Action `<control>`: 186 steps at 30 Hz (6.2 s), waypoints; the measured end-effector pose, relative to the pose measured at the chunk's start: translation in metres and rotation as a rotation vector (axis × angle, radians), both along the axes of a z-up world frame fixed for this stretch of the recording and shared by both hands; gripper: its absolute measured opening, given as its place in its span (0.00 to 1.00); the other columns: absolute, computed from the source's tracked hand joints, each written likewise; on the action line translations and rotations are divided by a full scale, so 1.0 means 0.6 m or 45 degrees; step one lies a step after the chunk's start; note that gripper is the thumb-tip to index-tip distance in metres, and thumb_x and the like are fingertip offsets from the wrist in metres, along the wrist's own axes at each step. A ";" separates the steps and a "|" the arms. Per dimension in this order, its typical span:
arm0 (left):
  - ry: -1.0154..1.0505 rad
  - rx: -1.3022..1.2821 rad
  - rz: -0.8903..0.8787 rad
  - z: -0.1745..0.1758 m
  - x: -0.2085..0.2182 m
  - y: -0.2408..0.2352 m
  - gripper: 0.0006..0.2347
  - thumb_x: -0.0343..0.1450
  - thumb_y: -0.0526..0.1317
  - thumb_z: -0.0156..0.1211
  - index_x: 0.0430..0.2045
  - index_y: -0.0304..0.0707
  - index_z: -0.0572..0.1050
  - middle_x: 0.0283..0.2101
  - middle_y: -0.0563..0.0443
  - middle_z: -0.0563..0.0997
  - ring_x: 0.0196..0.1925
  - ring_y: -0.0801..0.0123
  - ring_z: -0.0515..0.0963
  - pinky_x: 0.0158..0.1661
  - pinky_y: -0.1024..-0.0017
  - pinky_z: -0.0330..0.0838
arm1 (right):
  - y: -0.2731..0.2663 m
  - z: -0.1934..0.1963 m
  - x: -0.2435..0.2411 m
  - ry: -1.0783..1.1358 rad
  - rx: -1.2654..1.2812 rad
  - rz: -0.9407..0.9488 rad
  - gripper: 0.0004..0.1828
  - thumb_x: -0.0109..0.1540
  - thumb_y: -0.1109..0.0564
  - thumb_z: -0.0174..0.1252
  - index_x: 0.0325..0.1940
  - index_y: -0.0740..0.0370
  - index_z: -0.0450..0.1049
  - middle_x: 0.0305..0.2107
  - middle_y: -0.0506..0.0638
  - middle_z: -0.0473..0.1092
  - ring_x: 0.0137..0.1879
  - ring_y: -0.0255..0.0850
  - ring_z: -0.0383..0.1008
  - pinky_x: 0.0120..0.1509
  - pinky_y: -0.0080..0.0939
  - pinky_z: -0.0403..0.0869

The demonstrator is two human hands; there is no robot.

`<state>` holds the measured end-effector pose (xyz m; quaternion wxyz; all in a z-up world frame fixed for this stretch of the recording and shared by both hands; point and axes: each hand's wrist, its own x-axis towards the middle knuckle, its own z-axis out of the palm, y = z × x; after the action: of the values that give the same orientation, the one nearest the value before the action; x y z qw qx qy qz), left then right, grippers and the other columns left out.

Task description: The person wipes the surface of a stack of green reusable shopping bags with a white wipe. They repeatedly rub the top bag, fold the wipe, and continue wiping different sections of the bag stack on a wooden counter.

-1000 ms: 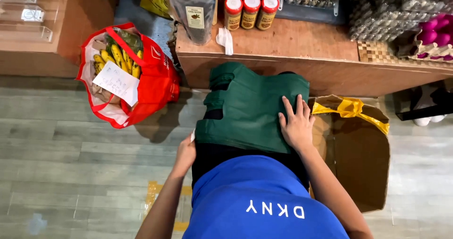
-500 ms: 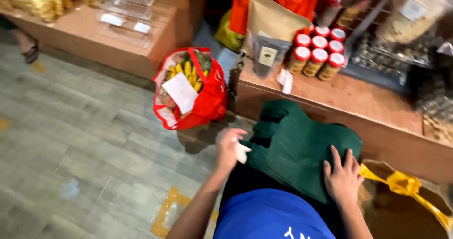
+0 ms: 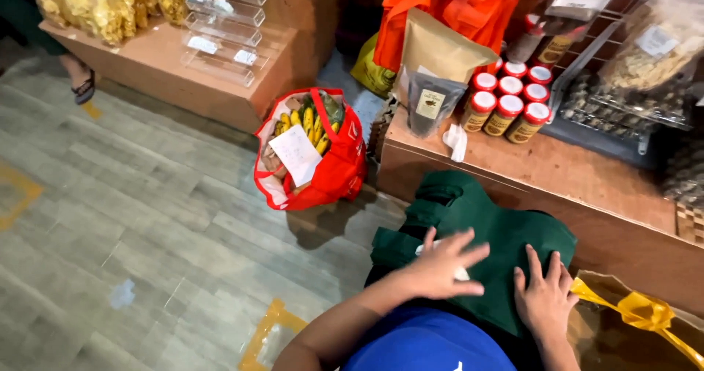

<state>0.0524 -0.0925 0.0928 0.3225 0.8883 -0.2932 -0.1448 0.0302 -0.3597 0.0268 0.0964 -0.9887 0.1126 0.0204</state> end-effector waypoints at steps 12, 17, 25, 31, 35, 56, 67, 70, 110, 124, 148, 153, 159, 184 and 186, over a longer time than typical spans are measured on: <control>-1.990 -0.533 1.332 0.488 -0.017 0.409 0.10 0.74 0.30 0.71 0.26 0.27 0.73 0.74 0.39 0.67 0.81 0.56 0.60 0.84 0.42 0.57 | 0.008 0.011 0.000 0.046 -0.012 -0.013 0.34 0.68 0.34 0.43 0.81 0.29 0.57 0.81 0.56 0.50 0.82 0.57 0.52 0.69 0.81 0.62; -1.969 -0.415 1.494 0.483 -0.036 0.438 0.13 0.74 0.30 0.74 0.27 0.31 0.71 0.53 0.43 0.69 0.73 0.44 0.67 0.80 0.44 0.44 | 0.003 0.004 -0.003 0.033 -0.022 -0.023 0.34 0.68 0.34 0.44 0.81 0.27 0.56 0.81 0.55 0.52 0.82 0.56 0.52 0.70 0.79 0.62; -2.012 -0.433 1.605 0.483 -0.070 0.465 0.15 0.73 0.35 0.69 0.25 0.34 0.65 0.30 0.48 0.67 0.63 0.39 0.73 0.83 0.44 0.41 | 0.008 0.016 0.003 0.084 0.025 -0.046 0.34 0.68 0.33 0.43 0.80 0.26 0.57 0.81 0.54 0.50 0.83 0.55 0.51 0.72 0.81 0.60; -1.871 -0.677 1.219 0.505 -0.072 0.435 0.13 0.75 0.41 0.59 0.27 0.34 0.62 0.51 0.30 0.72 0.70 0.64 0.64 0.58 0.63 0.54 | 0.001 0.003 0.004 0.056 -0.001 -0.030 0.34 0.68 0.33 0.43 0.81 0.26 0.57 0.81 0.54 0.51 0.82 0.55 0.52 0.70 0.79 0.62; -1.832 -0.883 1.130 0.508 -0.065 0.428 0.12 0.70 0.42 0.61 0.25 0.37 0.63 0.48 0.36 0.65 0.58 0.62 0.58 0.67 0.58 0.51 | 0.002 0.006 0.003 0.047 0.002 -0.033 0.34 0.68 0.33 0.42 0.81 0.26 0.57 0.81 0.55 0.52 0.82 0.56 0.52 0.70 0.79 0.62; -0.420 -0.151 0.351 0.098 -0.014 0.066 0.22 0.74 0.54 0.62 0.65 0.61 0.74 0.74 0.46 0.63 0.76 0.38 0.60 0.67 0.31 0.50 | 0.013 0.009 -0.015 0.028 -0.154 0.019 0.32 0.72 0.35 0.43 0.83 0.27 0.55 0.79 0.55 0.53 0.83 0.52 0.52 0.69 0.65 0.66; -0.451 0.142 0.222 -0.117 -0.027 0.047 0.24 0.79 0.36 0.50 0.74 0.33 0.65 0.79 0.37 0.62 0.82 0.48 0.57 0.75 0.49 0.53 | 0.016 0.014 -0.013 0.018 -0.142 0.036 0.33 0.72 0.36 0.45 0.83 0.29 0.55 0.79 0.57 0.53 0.82 0.53 0.51 0.67 0.66 0.67; -0.529 -0.157 0.401 -0.154 -0.025 0.090 0.23 0.81 0.35 0.46 0.76 0.34 0.63 0.79 0.35 0.61 0.79 0.45 0.62 0.74 0.56 0.56 | 0.017 0.015 -0.013 0.016 -0.140 0.032 0.32 0.72 0.36 0.45 0.83 0.29 0.56 0.78 0.56 0.53 0.82 0.53 0.52 0.67 0.66 0.67; -0.051 -0.136 0.660 -0.203 0.190 0.127 0.28 0.74 0.27 0.54 0.71 0.53 0.71 0.73 0.44 0.72 0.70 0.47 0.75 0.66 0.55 0.72 | 0.024 0.030 -0.020 0.083 -0.110 0.020 0.33 0.72 0.35 0.42 0.84 0.27 0.53 0.79 0.56 0.50 0.84 0.52 0.50 0.68 0.66 0.66; -0.492 0.414 0.080 -0.278 0.330 -0.132 0.14 0.75 0.43 0.59 0.56 0.55 0.81 0.69 0.53 0.78 0.79 0.56 0.64 0.76 0.32 0.35 | 0.019 0.018 -0.007 0.060 -0.177 0.019 0.33 0.72 0.35 0.41 0.83 0.24 0.52 0.79 0.54 0.51 0.83 0.51 0.53 0.69 0.65 0.69; 0.163 -1.505 0.922 0.081 0.123 -0.046 0.22 0.81 0.50 0.47 0.69 0.44 0.72 0.49 0.63 0.76 0.42 0.88 0.69 0.33 0.93 0.59 | 0.186 0.229 0.058 -0.653 1.076 0.349 0.26 0.75 0.55 0.44 0.80 0.54 0.65 0.72 0.61 0.64 0.80 0.60 0.59 0.80 0.67 0.59; -0.093 -1.227 0.285 0.076 0.103 -0.072 0.31 0.81 0.26 0.36 0.83 0.43 0.39 0.82 0.47 0.58 0.85 0.63 0.45 0.77 0.59 0.19 | 0.242 0.280 0.087 -0.404 1.576 0.076 0.29 0.75 0.47 0.46 0.77 0.63 0.67 0.67 0.63 0.70 0.76 0.52 0.67 0.80 0.60 0.62; 0.297 -1.726 0.225 0.061 0.184 -0.050 0.39 0.73 0.41 0.48 0.83 0.45 0.39 0.83 0.34 0.55 0.85 0.55 0.46 0.80 0.52 0.30 | 0.199 0.110 0.189 -0.639 1.274 0.022 0.24 0.66 0.66 0.55 0.63 0.50 0.80 0.49 0.54 0.81 0.63 0.48 0.79 0.71 0.54 0.73; -0.037 0.376 0.457 -0.112 0.221 -0.033 0.28 0.82 0.52 0.40 0.82 0.55 0.49 0.85 0.48 0.39 0.84 0.41 0.46 0.73 0.37 0.53 | -0.171 0.017 0.200 -0.087 0.022 -0.479 0.17 0.74 0.55 0.47 0.60 0.57 0.79 0.45 0.61 0.80 0.54 0.62 0.83 0.51 0.65 0.81; -0.029 0.421 0.452 -0.111 0.213 -0.032 0.28 0.82 0.52 0.40 0.82 0.55 0.49 0.85 0.48 0.39 0.84 0.42 0.44 0.74 0.38 0.53 | -0.136 0.067 0.197 -0.490 0.407 -0.437 0.37 0.66 0.56 0.52 0.78 0.25 0.64 0.71 0.37 0.65 0.76 0.43 0.66 0.77 0.48 0.67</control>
<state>0.1800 -0.1118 0.0261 0.1898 0.9682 -0.1084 -0.1220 0.1483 -0.4411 0.0672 0.2723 -0.9132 0.2532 -0.1665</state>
